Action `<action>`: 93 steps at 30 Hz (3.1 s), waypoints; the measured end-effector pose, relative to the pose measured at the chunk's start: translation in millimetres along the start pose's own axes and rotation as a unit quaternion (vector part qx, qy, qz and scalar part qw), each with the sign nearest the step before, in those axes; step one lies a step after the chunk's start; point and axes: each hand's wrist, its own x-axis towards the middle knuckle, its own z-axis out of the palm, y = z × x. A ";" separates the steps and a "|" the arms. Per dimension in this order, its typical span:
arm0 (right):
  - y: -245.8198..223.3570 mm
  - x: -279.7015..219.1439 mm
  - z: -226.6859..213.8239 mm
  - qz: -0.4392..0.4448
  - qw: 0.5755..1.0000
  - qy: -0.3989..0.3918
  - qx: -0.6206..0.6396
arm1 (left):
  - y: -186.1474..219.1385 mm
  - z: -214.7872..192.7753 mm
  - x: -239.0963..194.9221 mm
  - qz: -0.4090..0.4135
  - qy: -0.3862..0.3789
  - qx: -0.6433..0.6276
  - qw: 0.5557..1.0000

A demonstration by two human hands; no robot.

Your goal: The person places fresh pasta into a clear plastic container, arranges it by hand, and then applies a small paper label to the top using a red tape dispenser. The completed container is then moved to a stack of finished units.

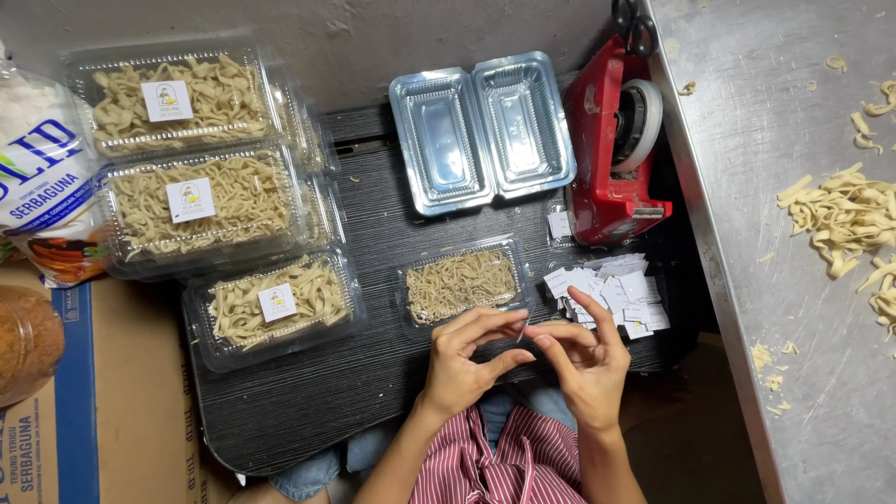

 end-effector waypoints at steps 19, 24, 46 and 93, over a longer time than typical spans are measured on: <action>-17.0 108.5 -57.0 -0.120 0.735 0.102 -0.659 | -69.9 -27.7 2.3 0.331 0.179 0.365 0.851; -25.2 116.8 -52.5 -0.085 0.745 0.084 -0.656 | -61.5 -34.5 -2.1 0.374 0.111 0.411 0.824; -47.4 103.5 -14.5 -0.160 0.893 0.173 -0.382 | -61.4 -33.3 -3.6 0.352 0.097 0.435 0.823; 30.6 100.0 -21.9 -0.091 0.963 0.245 -0.073 | -58.0 -28.6 5.3 0.312 0.089 0.448 0.833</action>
